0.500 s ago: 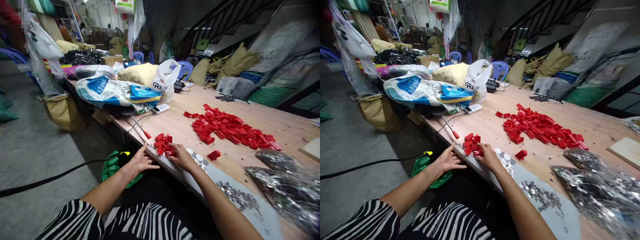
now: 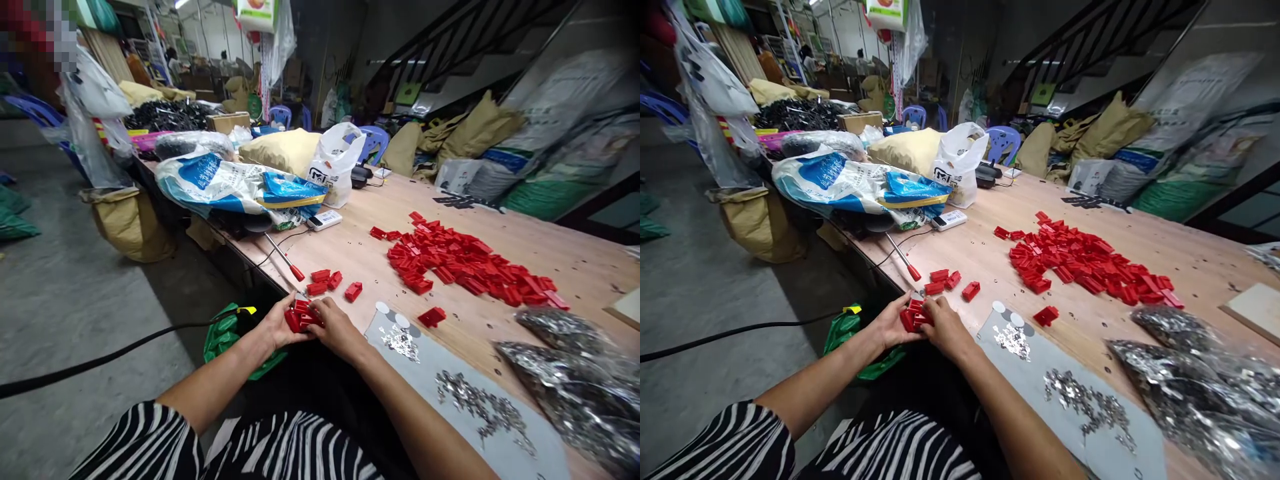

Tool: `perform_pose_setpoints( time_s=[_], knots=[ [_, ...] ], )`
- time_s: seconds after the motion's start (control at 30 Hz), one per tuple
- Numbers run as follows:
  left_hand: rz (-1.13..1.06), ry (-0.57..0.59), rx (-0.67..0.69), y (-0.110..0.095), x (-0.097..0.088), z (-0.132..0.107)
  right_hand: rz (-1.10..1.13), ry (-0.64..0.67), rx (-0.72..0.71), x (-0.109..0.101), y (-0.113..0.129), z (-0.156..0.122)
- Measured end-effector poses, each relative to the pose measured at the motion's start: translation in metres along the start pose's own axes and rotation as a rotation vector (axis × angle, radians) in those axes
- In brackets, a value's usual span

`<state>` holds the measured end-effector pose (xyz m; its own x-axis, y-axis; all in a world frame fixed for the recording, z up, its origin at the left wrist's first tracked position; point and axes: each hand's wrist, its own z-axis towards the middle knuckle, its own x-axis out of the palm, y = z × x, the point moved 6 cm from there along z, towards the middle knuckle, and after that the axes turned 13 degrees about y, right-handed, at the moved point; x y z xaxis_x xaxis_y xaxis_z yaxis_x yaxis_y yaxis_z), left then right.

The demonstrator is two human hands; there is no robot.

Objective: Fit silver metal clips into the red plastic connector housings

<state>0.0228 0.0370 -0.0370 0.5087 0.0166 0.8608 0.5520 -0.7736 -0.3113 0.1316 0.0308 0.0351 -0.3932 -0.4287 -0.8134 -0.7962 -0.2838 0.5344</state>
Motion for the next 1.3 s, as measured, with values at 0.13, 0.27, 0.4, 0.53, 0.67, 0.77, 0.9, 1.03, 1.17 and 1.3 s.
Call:
perform_pose_setpoints(
  time_s=[0.13,0.27,0.4,0.53,0.67,0.77,0.9,1.03,1.17,1.3],
  knots=[
    [0.028,-0.079,0.064,-0.017,-0.023,-0.019,-0.036,0.026,-0.031,0.021,0.025,0.016],
    [0.123,-0.193,0.111,-0.037,-0.049,-0.045,0.002,0.066,-0.144,0.044,0.039,0.035],
    [0.436,-0.351,0.194,-0.055,-0.064,-0.067,0.066,-0.011,-0.220,0.033,0.035,0.035],
    [0.548,-0.278,0.199,-0.054,-0.053,-0.063,0.016,-0.210,-0.116,-0.020,0.004,0.014],
    [0.416,-0.191,0.146,-0.040,-0.039,-0.045,-0.136,-0.307,0.285,-0.072,-0.053,-0.007],
    [0.298,-0.163,0.100,-0.028,-0.029,-0.030,-0.217,-0.141,0.420,-0.079,-0.078,-0.004],
    [0.184,-0.131,0.063,-0.017,-0.013,-0.019,-0.327,-0.023,0.444,-0.073,-0.076,0.016],
    [0.082,-0.124,0.050,-0.014,-0.003,-0.013,-0.397,0.037,0.409,-0.069,-0.058,0.036],
    [0.020,-0.109,0.048,-0.017,0.002,-0.005,-0.392,0.088,0.294,-0.064,-0.044,0.048],
    [-0.006,-0.116,0.034,-0.019,0.002,0.000,-0.376,0.092,0.204,-0.052,-0.030,0.046]
  ],
)
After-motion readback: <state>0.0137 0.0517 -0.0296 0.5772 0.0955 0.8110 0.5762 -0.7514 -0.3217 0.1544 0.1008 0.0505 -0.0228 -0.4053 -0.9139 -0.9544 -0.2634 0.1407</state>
